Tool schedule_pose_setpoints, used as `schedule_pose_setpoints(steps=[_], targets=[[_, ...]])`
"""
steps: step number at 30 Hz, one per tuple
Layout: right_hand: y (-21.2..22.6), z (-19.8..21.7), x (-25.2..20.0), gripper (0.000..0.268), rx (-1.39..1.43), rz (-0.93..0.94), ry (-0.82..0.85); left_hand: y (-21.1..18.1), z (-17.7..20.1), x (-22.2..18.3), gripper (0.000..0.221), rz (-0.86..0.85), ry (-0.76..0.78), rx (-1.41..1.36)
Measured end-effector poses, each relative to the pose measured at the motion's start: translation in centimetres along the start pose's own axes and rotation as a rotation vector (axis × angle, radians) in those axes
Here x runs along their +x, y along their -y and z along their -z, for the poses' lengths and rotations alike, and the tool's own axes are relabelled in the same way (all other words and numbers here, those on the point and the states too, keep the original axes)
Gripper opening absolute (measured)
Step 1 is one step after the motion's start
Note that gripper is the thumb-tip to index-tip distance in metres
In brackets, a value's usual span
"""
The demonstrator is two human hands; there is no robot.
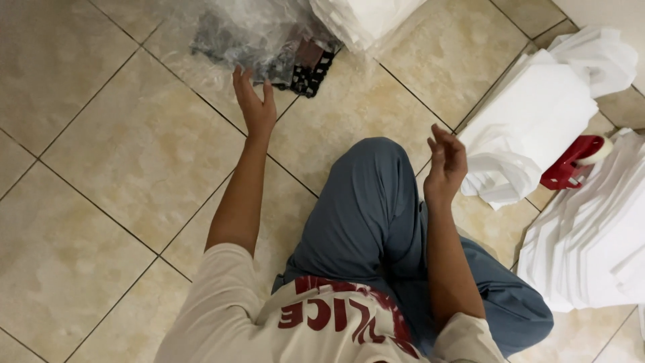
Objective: Folding white plastic bags and inserting them into clear plastic sleeves.
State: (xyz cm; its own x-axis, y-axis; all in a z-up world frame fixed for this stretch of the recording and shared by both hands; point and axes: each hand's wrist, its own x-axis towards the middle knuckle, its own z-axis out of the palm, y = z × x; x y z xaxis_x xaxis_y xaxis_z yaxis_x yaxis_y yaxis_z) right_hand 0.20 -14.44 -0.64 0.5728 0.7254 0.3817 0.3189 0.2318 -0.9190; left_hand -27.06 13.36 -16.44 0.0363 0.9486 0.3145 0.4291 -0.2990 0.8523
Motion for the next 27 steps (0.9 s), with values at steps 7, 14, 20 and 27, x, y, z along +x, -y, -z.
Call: schedule_pose_setpoints(steps=[7,14,20,27], targets=[[-2.1,0.0,-0.3,0.018,0.096,-0.033,-0.094,2.5,-0.8,0.4,0.051,0.139,0.153,0.215],[-4.9,0.1,-2.6,0.02,0.005,-0.257,0.1,5.9,0.2,-0.8,0.044,0.138,0.302,0.449],[-5.5,0.7,-2.5,0.023,-0.067,-0.344,0.168,4.8,0.6,-1.0,0.045,0.112,0.193,0.385],[-5.3,0.7,-2.5,0.027,-0.121,-0.403,0.175,0.2,1.6,0.2,0.071,0.193,0.105,0.284]])
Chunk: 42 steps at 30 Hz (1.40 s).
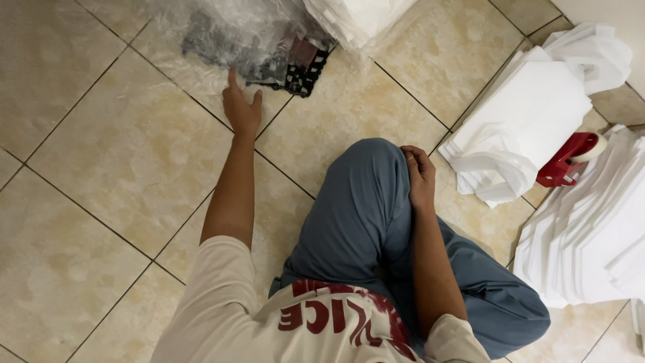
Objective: Folding white plastic bags and inserting them into clear plastic sleeves.
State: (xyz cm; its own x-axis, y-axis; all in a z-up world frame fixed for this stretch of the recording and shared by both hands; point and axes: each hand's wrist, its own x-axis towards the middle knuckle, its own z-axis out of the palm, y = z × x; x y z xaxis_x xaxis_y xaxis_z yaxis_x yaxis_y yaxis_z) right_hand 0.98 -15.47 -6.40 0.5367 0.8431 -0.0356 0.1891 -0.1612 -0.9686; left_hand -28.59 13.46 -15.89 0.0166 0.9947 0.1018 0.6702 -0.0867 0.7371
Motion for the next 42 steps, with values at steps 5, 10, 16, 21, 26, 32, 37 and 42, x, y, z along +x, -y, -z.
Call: schedule_pose_setpoints(steps=[5,10,16,21,26,32,37,42], targets=[[-0.7,0.2,0.1,0.028,-0.01,-0.02,0.002,6.2,-3.8,2.8,0.035,-0.004,0.046,0.164],[-0.8,0.2,0.1,0.028,-0.002,-0.033,-0.001,5.4,-2.8,1.5,0.028,-0.059,0.022,0.11],[0.1,0.1,0.2,0.031,-0.035,-0.046,0.019,3.6,-0.6,0.1,0.032,-0.107,0.024,-0.148],[-1.1,0.3,0.3,0.031,-0.012,-0.066,0.02,5.0,-0.9,-0.3,0.035,-0.106,0.045,-0.296],[-0.8,0.5,0.3,0.034,-0.096,-0.085,0.044,5.5,-1.3,0.3,0.034,-0.122,0.009,-0.3],[-2.2,1.5,0.1,0.036,-0.132,-0.118,0.03,7.2,-3.3,1.0,0.035,-0.105,0.02,-0.375],[-2.1,1.4,0.5,0.038,-0.148,-0.13,0.064,6.3,-2.5,0.9,0.026,-0.077,-0.006,-0.359],[-3.1,1.3,0.3,0.037,-0.1,-0.123,0.034,6.5,-3.8,1.0,0.013,-0.006,-0.089,-0.28]])
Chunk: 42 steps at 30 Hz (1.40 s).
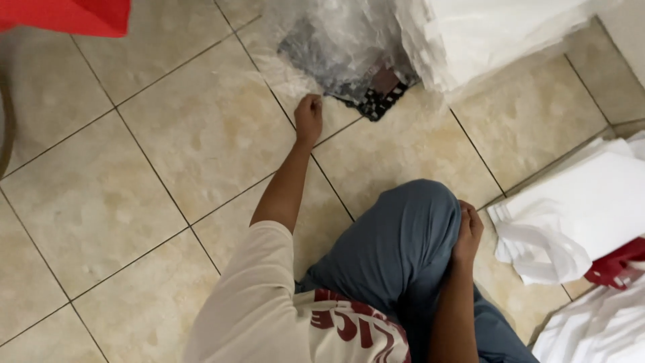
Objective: Folding white plastic bags and inserting them into clear plastic sleeves.
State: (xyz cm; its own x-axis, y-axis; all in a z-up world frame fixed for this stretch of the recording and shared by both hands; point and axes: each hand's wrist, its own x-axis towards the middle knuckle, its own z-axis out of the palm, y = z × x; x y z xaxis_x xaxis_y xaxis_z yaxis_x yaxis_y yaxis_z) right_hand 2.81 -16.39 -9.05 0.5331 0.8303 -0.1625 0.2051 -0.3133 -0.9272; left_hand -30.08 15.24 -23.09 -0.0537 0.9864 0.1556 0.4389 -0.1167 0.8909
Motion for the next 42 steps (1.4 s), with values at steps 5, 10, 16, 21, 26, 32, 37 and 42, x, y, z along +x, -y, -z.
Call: schedule_pose_setpoints(steps=[5,10,16,21,26,32,37,42], targets=[[-0.2,0.1,0.0,0.035,0.01,-0.009,-0.021,-1.1,-0.3,0.2,0.004,0.007,-0.065,0.0],[0.4,-0.3,-0.1,0.033,0.064,-0.016,-0.035,-2.2,0.8,-0.2,0.004,-0.024,-0.093,-0.028],[0.7,-0.4,-0.3,0.033,0.074,-0.008,-0.032,-5.5,1.5,-2.1,0.008,-0.098,-0.102,-0.029],[-0.3,-0.1,0.0,0.032,0.075,0.0,-0.023,-6.5,0.9,-2.9,0.009,-0.087,-0.12,-0.108],[0.0,-0.2,-0.1,0.031,0.082,-0.006,-0.029,-4.6,0.5,-0.8,0.004,0.08,-0.049,-0.036],[2.5,-0.6,-0.6,0.028,0.017,-0.048,-0.009,-13.3,5.1,11.0,0.007,-0.219,0.012,0.139],[3.5,-0.8,-0.7,0.028,0.04,-0.11,-0.036,-19.0,4.7,12.9,0.014,-0.339,0.157,0.179],[1.3,-0.3,0.3,0.034,-0.035,-0.009,0.004,-26.1,2.5,7.0,0.03,-0.341,0.903,0.668]])
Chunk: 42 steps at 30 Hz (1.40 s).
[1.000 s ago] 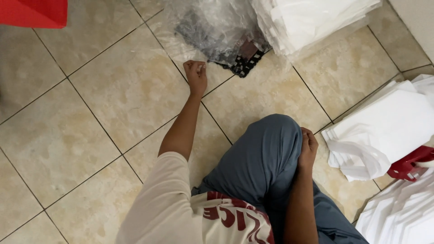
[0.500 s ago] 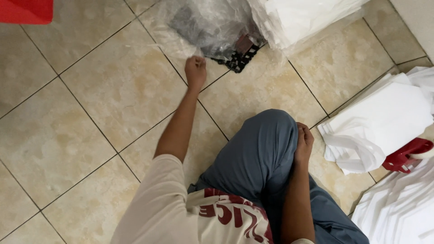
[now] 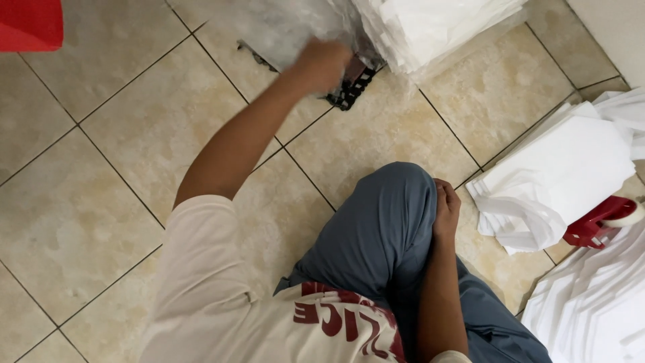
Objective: Folding white plastic bags and inserting them into clear plastic sleeves.
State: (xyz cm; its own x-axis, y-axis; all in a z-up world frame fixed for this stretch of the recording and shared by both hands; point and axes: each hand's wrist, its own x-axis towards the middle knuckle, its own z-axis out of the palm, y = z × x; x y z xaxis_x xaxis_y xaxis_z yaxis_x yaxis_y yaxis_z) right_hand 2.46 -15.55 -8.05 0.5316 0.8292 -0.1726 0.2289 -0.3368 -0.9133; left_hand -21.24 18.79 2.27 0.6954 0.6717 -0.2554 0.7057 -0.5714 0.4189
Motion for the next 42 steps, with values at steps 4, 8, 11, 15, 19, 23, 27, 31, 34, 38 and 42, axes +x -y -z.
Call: schedule_pose_setpoints(steps=[4,8,11,15,19,23,27,31,34,38,42], targets=[[4.8,-0.4,0.6,0.03,-0.076,-0.016,0.031,-0.7,-4.2,0.2,0.025,-0.301,-0.088,0.029],[8.6,-0.8,2.4,0.019,-0.075,0.181,0.048,-5.4,-4.9,-3.7,0.026,-0.356,-0.262,-0.228],[12.3,-1.5,3.8,0.046,-0.154,0.344,0.201,-9.3,-6.3,-6.1,0.025,-0.508,-0.33,-0.382],[13.7,-2.9,6.0,0.054,-0.241,0.67,0.453,-13.8,-6.8,-9.0,0.018,-0.808,-0.433,-0.666],[12.3,-1.9,7.2,0.034,-0.106,0.683,0.301,-13.9,-6.9,-10.0,0.024,-0.855,-0.538,-0.831],[6.7,2.4,9.2,0.016,0.147,0.62,-0.182,-10.0,-7.5,-9.8,0.045,-0.696,-0.678,-0.817],[8.8,8.6,7.2,0.025,0.041,0.615,-0.783,-7.5,-6.2,-11.3,0.048,-0.42,-0.541,-0.606],[8.7,14.4,5.8,0.012,0.294,0.732,-0.787,-7.6,-9.2,-8.7,0.044,-0.412,-0.573,-0.682],[8.4,16.3,4.4,0.009,0.221,0.666,-0.684,-10.1,-9.3,-7.8,0.059,-0.515,-0.445,-0.378],[2.1,23.8,3.9,0.028,0.466,0.428,-0.54,-12.7,-11.7,-3.8,0.041,-0.633,-0.075,-0.484],[-8.9,40.0,1.2,0.025,0.463,0.371,-0.629,-1.2,-22.5,6.3,0.054,-0.046,-0.078,-0.926]])
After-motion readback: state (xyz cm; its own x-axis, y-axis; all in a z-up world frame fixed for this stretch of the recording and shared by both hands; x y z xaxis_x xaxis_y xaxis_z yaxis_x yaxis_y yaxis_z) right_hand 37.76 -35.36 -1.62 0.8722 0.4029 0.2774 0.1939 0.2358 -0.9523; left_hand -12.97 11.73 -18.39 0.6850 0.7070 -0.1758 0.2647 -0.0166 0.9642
